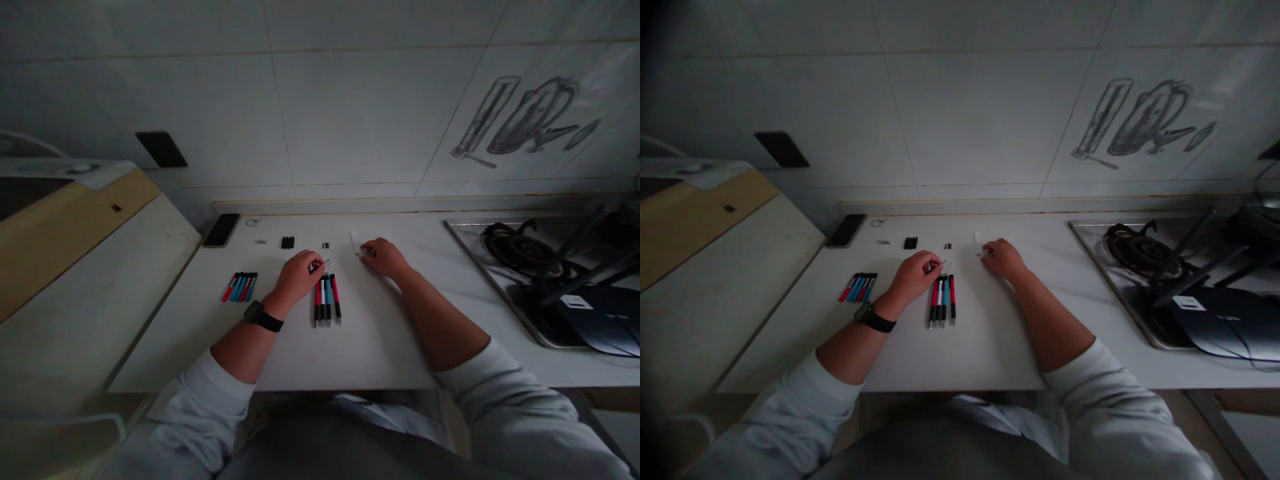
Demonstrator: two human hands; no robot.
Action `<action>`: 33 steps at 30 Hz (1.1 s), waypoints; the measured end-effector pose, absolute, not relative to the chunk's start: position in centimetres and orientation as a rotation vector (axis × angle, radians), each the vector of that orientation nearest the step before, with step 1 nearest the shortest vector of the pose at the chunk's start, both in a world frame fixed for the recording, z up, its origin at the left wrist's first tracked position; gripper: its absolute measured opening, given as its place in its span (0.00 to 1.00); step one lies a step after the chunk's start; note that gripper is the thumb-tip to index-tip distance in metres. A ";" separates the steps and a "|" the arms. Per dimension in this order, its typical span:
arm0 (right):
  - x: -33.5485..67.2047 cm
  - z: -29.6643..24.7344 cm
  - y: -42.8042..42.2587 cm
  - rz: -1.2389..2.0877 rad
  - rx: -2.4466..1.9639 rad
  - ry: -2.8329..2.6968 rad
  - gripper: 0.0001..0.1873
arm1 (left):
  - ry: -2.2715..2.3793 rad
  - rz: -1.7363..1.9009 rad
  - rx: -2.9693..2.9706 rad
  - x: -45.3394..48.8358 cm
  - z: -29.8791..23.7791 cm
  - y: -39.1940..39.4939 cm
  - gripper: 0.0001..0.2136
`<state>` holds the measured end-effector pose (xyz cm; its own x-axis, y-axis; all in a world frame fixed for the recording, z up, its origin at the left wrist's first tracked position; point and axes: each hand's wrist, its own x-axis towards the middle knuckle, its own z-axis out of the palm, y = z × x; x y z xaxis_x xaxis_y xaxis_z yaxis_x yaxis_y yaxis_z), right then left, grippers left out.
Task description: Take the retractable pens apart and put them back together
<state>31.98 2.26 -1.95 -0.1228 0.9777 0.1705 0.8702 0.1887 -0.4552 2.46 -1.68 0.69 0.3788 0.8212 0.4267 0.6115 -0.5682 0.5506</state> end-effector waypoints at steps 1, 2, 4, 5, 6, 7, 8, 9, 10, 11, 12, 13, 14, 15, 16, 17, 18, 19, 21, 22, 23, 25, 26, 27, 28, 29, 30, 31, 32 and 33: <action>32.0 -2.0 2.3 0.326 -1.727 -2.056 0.17 | 1.256 0.982 2.344 2.5 0.7 -1.7 0.02; 32.0 -2.1 2.3 0.311 -1.725 -2.066 0.16 | 1.254 0.979 2.348 2.5 0.6 -1.6 0.02; 32.0 -2.1 2.4 0.284 -1.726 -2.083 0.16 | 1.255 0.973 2.352 2.5 0.5 -1.6 0.02; 32.0 -2.2 2.5 0.276 -1.726 -2.093 0.16 | 1.258 0.970 2.353 2.5 0.4 -1.5 0.02; 32.0 -2.2 2.5 0.272 -1.725 -2.102 0.16 | 1.260 0.966 2.354 2.5 0.4 -1.5 0.02; 32.0 -2.2 2.5 0.271 -1.726 -2.105 0.16 | 1.262 0.961 2.353 2.5 0.4 -1.5 0.01; 32.0 -2.3 2.5 0.273 -1.731 -2.104 0.16 | 1.266 0.956 2.352 2.5 0.4 -1.5 0.01; 32.0 -2.3 2.6 0.277 -1.735 -2.099 0.15 | 1.271 0.950 2.349 2.5 0.4 -1.4 0.01; 32.0 -2.4 2.6 0.280 -1.738 -2.091 0.15 | 1.276 0.941 2.347 2.5 0.3 -1.4 0.01; 32.0 -2.4 2.7 0.284 -1.740 -2.078 0.14 | 1.281 0.931 2.346 2.5 0.3 -1.4 0.01; 31.9 -2.5 2.7 0.286 -1.739 -2.064 0.14 | 1.285 0.923 2.347 2.5 0.3 -1.4 0.01; 31.9 -2.6 2.7 0.288 -1.734 -2.052 0.13 | 1.285 0.917 2.349 2.5 0.3 -1.4 0.01; 31.9 -2.6 2.7 0.289 -1.727 -2.046 0.13 | 1.283 0.916 2.353 2.5 0.3 -1.4 0.01; 31.8 -2.7 2.7 0.288 -1.720 -2.045 0.13 | 1.279 0.918 2.356 2.5 0.2 -1.4 0.01; 31.8 -2.7 2.7 0.284 -1.716 -2.049 0.13 | 1.275 0.920 2.357 2.5 0.2 -1.4 0.01; 31.8 -2.7 2.7 0.279 -1.713 -2.054 0.13 | 1.272 0.921 2.358 2.4 0.2 -1.4 0.02; 31.8 -2.7 2.6 0.275 -1.713 -2.056 0.13 | 1.271 0.920 2.357 2.4 0.2 -1.4 0.02; 31.8 -2.7 2.6 0.274 -1.715 -2.055 0.13 | 1.269 0.918 2.357 2.4 0.2 -1.4 0.02; 31.7 -2.5 2.5 0.275 -1.718 -2.053 0.13 | 1.272 0.915 2.357 2.3 0.2 -1.4 0.02; 31.7 -2.4 2.5 0.276 -1.718 -2.050 0.13 | 1.276 0.915 2.357 2.3 0.2 -1.3 0.02; 31.6 -2.2 2.4 0.276 -1.719 -2.042 0.13 | 1.279 0.917 2.357 2.3 0.2 -1.3 0.02; 31.3 -1.6 2.1 0.280 -1.714 -2.008 0.13 | 1.284 0.920 2.355 2.2 0.2 -1.3 0.01; 30.9 -1.3 1.8 0.289 -1.695 -1.987 0.13 | 1.285 0.922 2.355 2.3 0.2 -1.3 0.01; 30.5 -1.0 1.5 0.306 -1.656 -1.970 0.12 | 1.285 0.921 2.353 2.3 0.2 -1.3 0.01; 29.9 -0.7 1.1 0.332 -1.598 -1.958 0.12 | 1.284 0.921 2.352 2.3 0.3 -1.3 0.01; 29.2 -0.5 0.7 0.373 -1.519 -1.956 0.12 | 1.281 0.922 2.351 2.4 0.4 -1.4 0.01; 28.4 -0.4 0.3 0.428 -1.432 -1.956 0.11 | 1.271 0.927 2.353 2.5 0.4 -1.4 0.01; 27.5 -0.3 -0.2 0.491 -1.358 -1.950 0.11 | 1.255 0.937 2.358 2.5 0.5 -1.5 0.01; 26.7 -0.3 -0.7 0.558 -1.299 -1.946 0.11 | 1.233 0.952 2.367 2.6 0.6 -1.6 0.01; 25.9 -0.4 -1.1 0.615 -1.257 -1.927 0.11 | 1.208 0.970 2.376 2.7 0.7 -1.7 0.01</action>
<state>25.95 -1.07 -0.38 -0.2441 0.9146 0.3223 0.5584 0.4043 -0.7244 2.68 -1.66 0.70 0.4172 0.7999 0.4314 0.5943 -0.5993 0.5363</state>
